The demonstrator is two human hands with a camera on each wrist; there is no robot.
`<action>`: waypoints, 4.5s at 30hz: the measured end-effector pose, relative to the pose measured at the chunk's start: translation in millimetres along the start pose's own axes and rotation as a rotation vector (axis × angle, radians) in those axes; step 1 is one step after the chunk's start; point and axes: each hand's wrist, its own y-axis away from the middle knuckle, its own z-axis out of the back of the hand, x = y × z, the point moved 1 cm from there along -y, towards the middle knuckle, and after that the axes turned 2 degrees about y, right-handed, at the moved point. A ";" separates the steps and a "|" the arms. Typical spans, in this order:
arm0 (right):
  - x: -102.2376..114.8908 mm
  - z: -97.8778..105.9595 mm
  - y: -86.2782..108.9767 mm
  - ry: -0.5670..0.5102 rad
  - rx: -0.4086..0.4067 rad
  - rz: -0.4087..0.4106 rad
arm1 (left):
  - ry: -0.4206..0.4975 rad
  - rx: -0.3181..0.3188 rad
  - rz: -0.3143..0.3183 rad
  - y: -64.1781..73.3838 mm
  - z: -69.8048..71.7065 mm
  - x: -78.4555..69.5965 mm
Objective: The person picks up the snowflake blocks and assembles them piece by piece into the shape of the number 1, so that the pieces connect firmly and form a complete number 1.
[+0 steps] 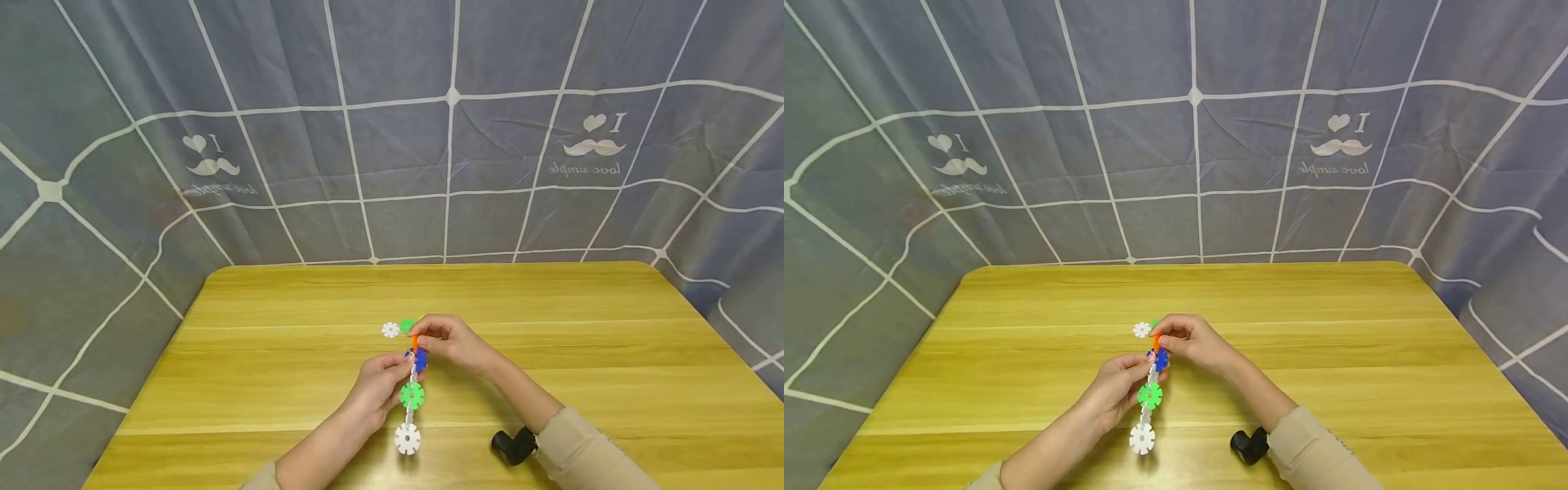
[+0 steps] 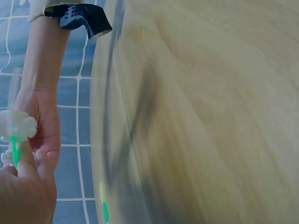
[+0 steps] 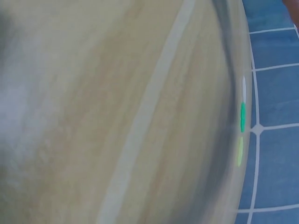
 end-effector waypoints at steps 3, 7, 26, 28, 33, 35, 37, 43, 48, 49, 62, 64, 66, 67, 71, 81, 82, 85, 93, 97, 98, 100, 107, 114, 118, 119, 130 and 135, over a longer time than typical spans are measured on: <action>-1.6 0.7 -0.5 0.025 0.005 0.002 | -0.018 0.014 0.006 -0.6 -0.3 -1.6; -4.8 0.4 -0.3 0.074 0.002 0.004 | -0.074 0.033 0.031 -0.1 -1.2 -3.8; -0.2 5.4 2.3 0.129 0.043 -0.019 | -0.177 0.117 0.044 -1.4 -2.1 -5.3; -0.4 9.2 1.8 0.152 0.025 -0.054 | -0.176 0.114 0.042 -2.0 -1.5 -6.1; -4.3 23.4 -1.5 0.200 -0.081 -0.157 | -0.174 0.097 0.047 -4.7 0.6 -7.4; -9.1 29.8 -2.9 0.202 -0.133 -0.213 | -0.165 0.088 0.050 -5.9 1.5 -7.0; -15.4 34.9 -4.1 0.181 -0.179 -0.281 | -0.159 0.079 0.054 -6.8 2.4 -6.3; -32.2 40.9 -11.3 0.204 -0.279 -0.412 | -0.135 0.071 0.065 -10.5 4.5 -4.9; -39.4 40.3 -20.9 0.347 -0.332 -0.419 | -0.141 0.071 0.059 -12.3 5.1 -4.5; -40.1 39.5 -23.1 0.373 -0.342 -0.428 | -0.148 0.068 0.057 -12.3 5.1 -4.3; -37.2 28.7 -38.6 0.573 -0.369 -0.581 | -0.161 0.059 0.048 -14.7 7.5 0.0; -36.0 29.1 -38.4 0.569 -0.371 -0.592 | -0.157 0.059 0.046 -15.1 6.7 0.2; -35.1 29.6 -37.7 0.572 -0.376 -0.589 | -0.156 0.058 0.042 -15.6 5.5 0.5; -34.1 30.0 -37.4 0.573 -0.381 -0.582 | -0.155 0.059 0.038 -15.8 4.8 0.4; -32.3 30.7 -35.5 0.563 -0.386 -0.559 | -0.166 0.059 0.029 -14.9 3.2 -0.3; -34.0 35.7 -37.1 0.640 -0.278 -0.581 | -0.186 0.052 0.026 -13.8 5.1 -0.3; -33.8 36.1 -37.4 0.641 -0.272 -0.584 | -0.184 0.051 0.026 -13.6 5.6 -0.6; -34.1 36.9 -37.1 0.621 -0.273 -0.579 | -0.185 0.049 0.023 -12.1 7.7 -1.3; -36.9 40.2 -31.5 0.457 -0.325 -0.546 | -0.180 0.058 0.026 -11.8 11.0 -2.4; -37.2 41.9 -29.0 0.333 -0.341 -0.536 | -0.176 0.074 0.020 -12.9 10.3 -2.5; -36.7 42.1 -28.5 0.303 -0.336 -0.529 | -0.177 0.075 0.020 -13.0 10.3 -2.6; -35.6 41.9 -27.7 0.244 -0.330 -0.525 | -0.181 0.076 0.015 -13.1 10.6 -2.3; -24.8 34.1 -24.3 0.135 -0.245 -0.502 | -0.196 0.070 0.021 -11.3 11.4 -2.2; -4.0 28.8 -20.9 0.084 -0.142 -0.396 | -0.199 0.073 0.020 -12.8 10.2 -1.0; 7.4 26.6 -15.6 0.071 -0.083 -0.354 | -0.202 0.092 0.022 -12.3 9.1 0.9; 9.7 26.1 -14.7 0.067 -0.069 -0.344 | -0.202 0.093 0.021 -12.4 8.9 1.1; 17.0 19.6 -14.1 0.080 -0.011 -0.301 | -0.197 0.084 0.026 -13.2 8.2 2.6; 22.2 20.8 -15.3 0.081 -0.012 -0.305 | -0.192 0.082 0.027 -14.4 5.6 1.4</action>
